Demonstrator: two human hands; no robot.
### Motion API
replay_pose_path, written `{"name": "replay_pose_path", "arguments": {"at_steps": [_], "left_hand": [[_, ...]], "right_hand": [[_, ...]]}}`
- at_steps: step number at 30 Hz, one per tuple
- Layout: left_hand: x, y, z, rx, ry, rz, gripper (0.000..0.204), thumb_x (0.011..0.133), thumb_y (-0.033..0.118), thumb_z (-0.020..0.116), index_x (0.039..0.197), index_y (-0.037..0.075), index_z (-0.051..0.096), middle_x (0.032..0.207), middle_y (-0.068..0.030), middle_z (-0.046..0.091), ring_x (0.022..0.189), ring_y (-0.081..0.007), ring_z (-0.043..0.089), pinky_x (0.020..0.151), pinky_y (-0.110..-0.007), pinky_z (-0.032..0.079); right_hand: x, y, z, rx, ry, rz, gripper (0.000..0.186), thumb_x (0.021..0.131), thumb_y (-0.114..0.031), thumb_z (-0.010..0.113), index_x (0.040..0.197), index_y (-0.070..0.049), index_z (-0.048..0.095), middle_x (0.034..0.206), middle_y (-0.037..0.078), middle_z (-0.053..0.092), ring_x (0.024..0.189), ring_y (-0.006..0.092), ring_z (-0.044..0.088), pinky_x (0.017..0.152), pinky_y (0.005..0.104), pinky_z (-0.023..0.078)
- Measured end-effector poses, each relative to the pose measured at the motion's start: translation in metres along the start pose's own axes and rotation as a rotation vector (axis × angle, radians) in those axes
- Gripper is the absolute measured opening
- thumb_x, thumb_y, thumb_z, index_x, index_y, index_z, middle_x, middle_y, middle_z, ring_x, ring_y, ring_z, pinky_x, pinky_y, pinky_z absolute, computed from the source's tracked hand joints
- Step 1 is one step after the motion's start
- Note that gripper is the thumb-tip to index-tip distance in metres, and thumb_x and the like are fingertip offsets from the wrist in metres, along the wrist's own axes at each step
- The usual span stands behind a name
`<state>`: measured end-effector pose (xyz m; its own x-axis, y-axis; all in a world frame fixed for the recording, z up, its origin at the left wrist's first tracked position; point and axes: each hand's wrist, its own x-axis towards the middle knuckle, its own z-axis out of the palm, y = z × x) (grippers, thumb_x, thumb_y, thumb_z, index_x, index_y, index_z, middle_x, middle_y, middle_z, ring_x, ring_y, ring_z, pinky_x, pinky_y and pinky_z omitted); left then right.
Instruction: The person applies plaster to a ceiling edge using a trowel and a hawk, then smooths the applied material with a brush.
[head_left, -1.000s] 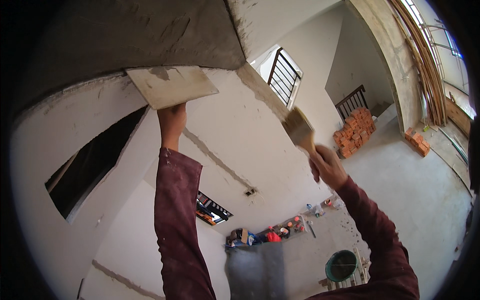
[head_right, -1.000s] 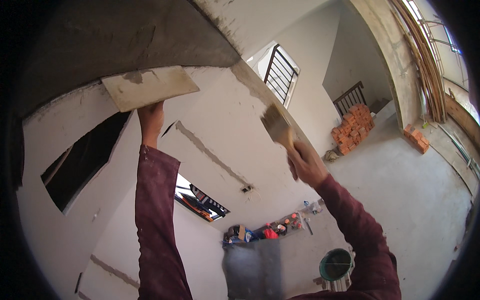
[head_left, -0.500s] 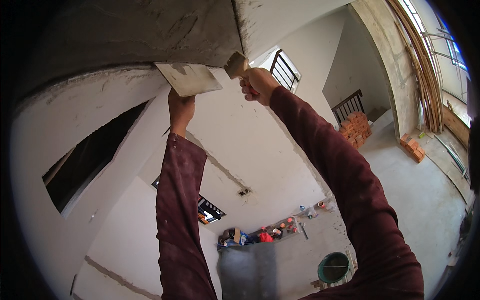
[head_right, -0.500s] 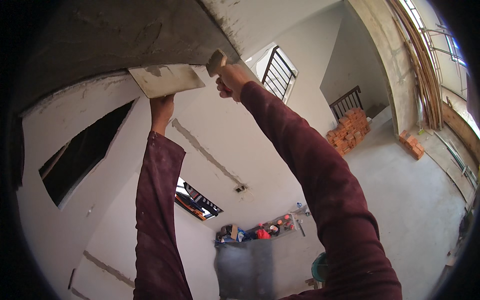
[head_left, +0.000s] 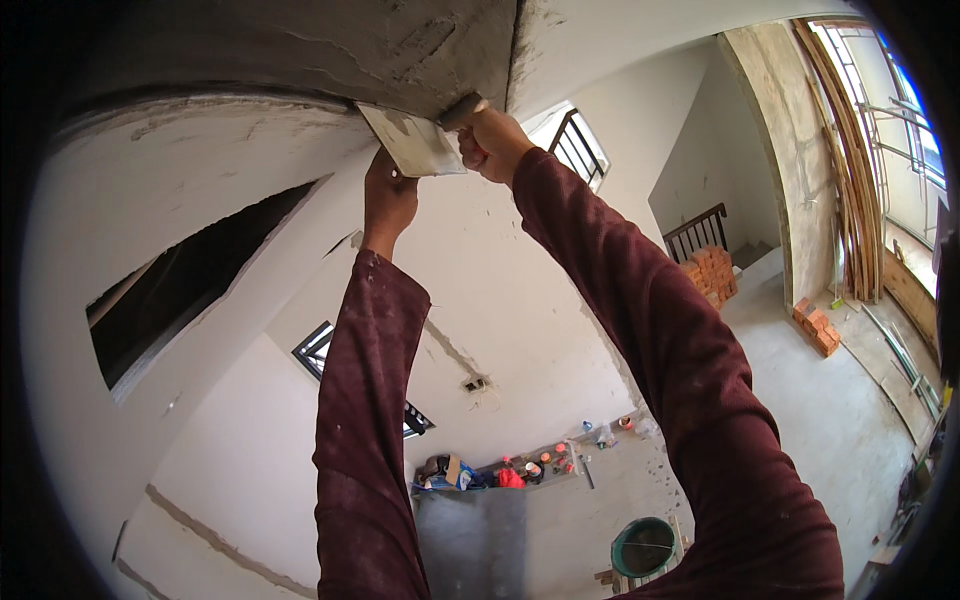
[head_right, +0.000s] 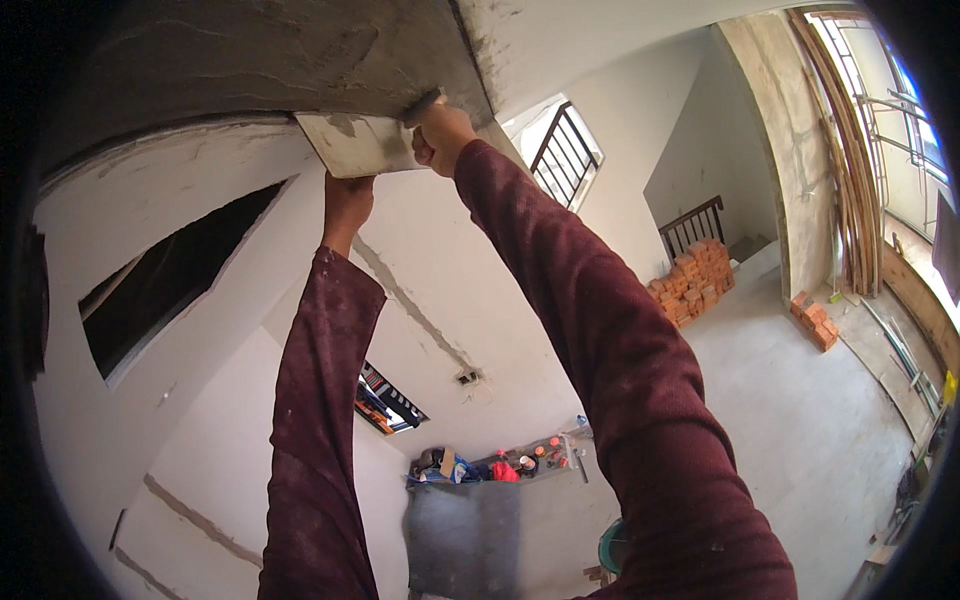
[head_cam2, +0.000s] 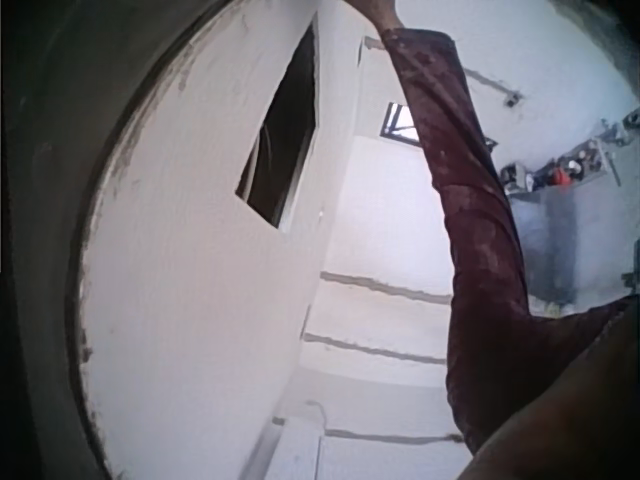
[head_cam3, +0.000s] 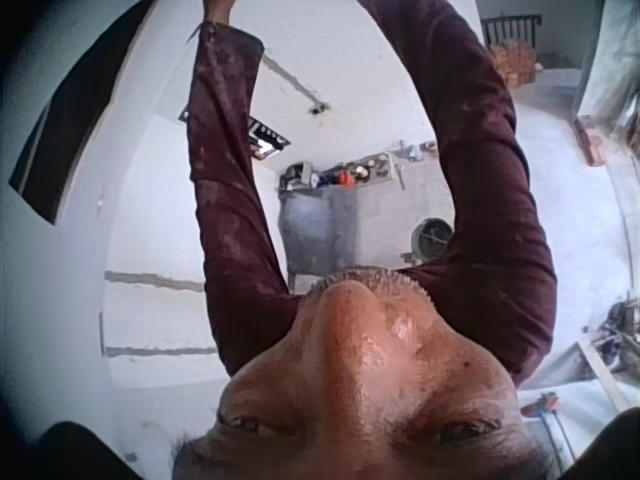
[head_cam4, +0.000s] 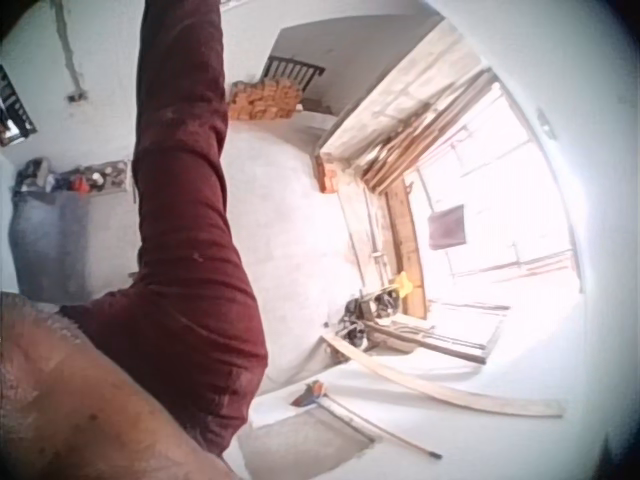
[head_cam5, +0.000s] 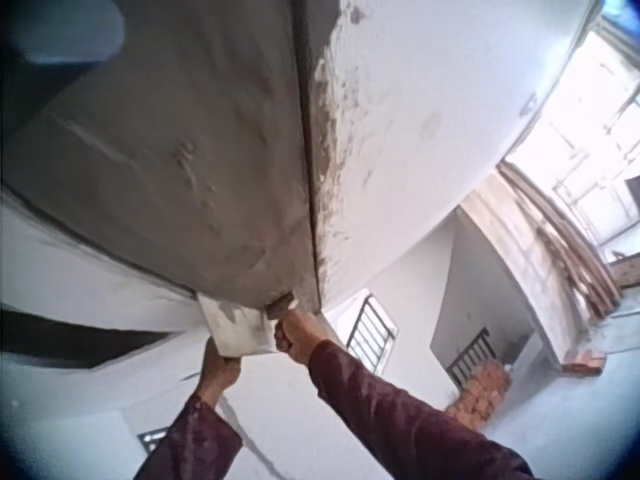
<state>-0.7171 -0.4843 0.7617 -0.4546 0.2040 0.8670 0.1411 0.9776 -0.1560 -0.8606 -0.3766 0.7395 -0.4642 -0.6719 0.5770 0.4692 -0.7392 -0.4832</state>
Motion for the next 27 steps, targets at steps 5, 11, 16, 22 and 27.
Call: {"name": "replay_pose_path", "arguments": {"at_steps": [5, 11, 16, 22, 27], "left_hand": [[-0.001, -0.003, -0.003, -0.086, 0.011, -0.023, 0.03, 0.084, 0.001, 0.058, 0.114, -0.001, 0.056, 0.103, -0.011, 0.062, 0.086, -0.0171, 0.058, 0.073, -0.028, 0.048], [-0.002, -0.022, -0.008, -0.067, 0.016, 0.096, 0.016, 0.083, 0.005, 0.061, 0.098, 0.001, 0.06, 0.081, -0.0058, 0.055, 0.063, -0.0123, 0.045, 0.06, -0.026, 0.042], [0.001, -0.011, 0.0, -0.037, 0.035, 0.064, 0.016, 0.083, 0.005, 0.061, 0.098, 0.001, 0.059, 0.08, -0.0046, 0.054, 0.064, -0.0117, 0.044, 0.059, -0.026, 0.042], [-0.003, 0.002, -0.005, 0.025, 0.03, 0.012, 0.024, 0.084, 0.001, 0.059, 0.108, -0.001, 0.057, 0.095, -0.0074, 0.061, 0.081, -0.0131, 0.056, 0.068, -0.026, 0.048], [0.001, 0.003, -0.001, -0.037, 0.01, -0.026, 0.027, 0.082, -0.001, 0.059, 0.109, -0.002, 0.056, 0.103, -0.0124, 0.064, 0.097, -0.0191, 0.061, 0.074, -0.029, 0.05]], "right_hand": [[-0.043, -0.006, 0.0, 0.017, -0.195, -0.005, 0.017, 0.094, -0.013, 0.044, 0.084, -0.002, 0.052, 0.06, -0.002, 0.037, 0.043, 0.0072, 0.029, 0.038, 0.0217, 0.023], [-0.144, 0.009, -0.03, -0.402, -0.115, -0.184, 0.024, 0.099, -0.023, 0.041, 0.095, -0.003, 0.053, 0.063, -0.002, 0.042, 0.043, 0.0049, 0.032, 0.039, 0.0206, 0.026], [-0.115, 0.044, -0.077, -0.697, -0.128, -0.578, 0.03, 0.1, -0.026, 0.038, 0.09, -0.002, 0.052, 0.068, -0.002, 0.045, 0.061, 0.0067, 0.041, 0.055, 0.0232, 0.037], [-0.032, 0.044, -0.049, -0.834, -0.087, -0.892, 0.024, 0.099, -0.023, 0.042, 0.09, -0.003, 0.05, 0.068, 0.005, 0.048, 0.062, 0.0147, 0.046, 0.059, 0.0286, 0.04], [0.034, 0.066, -0.083, -1.07, 0.196, -1.025, 0.022, 0.097, -0.021, 0.045, 0.095, -0.001, 0.054, 0.069, 0.016, 0.054, 0.063, 0.0283, 0.055, 0.059, 0.0364, 0.041]]}}
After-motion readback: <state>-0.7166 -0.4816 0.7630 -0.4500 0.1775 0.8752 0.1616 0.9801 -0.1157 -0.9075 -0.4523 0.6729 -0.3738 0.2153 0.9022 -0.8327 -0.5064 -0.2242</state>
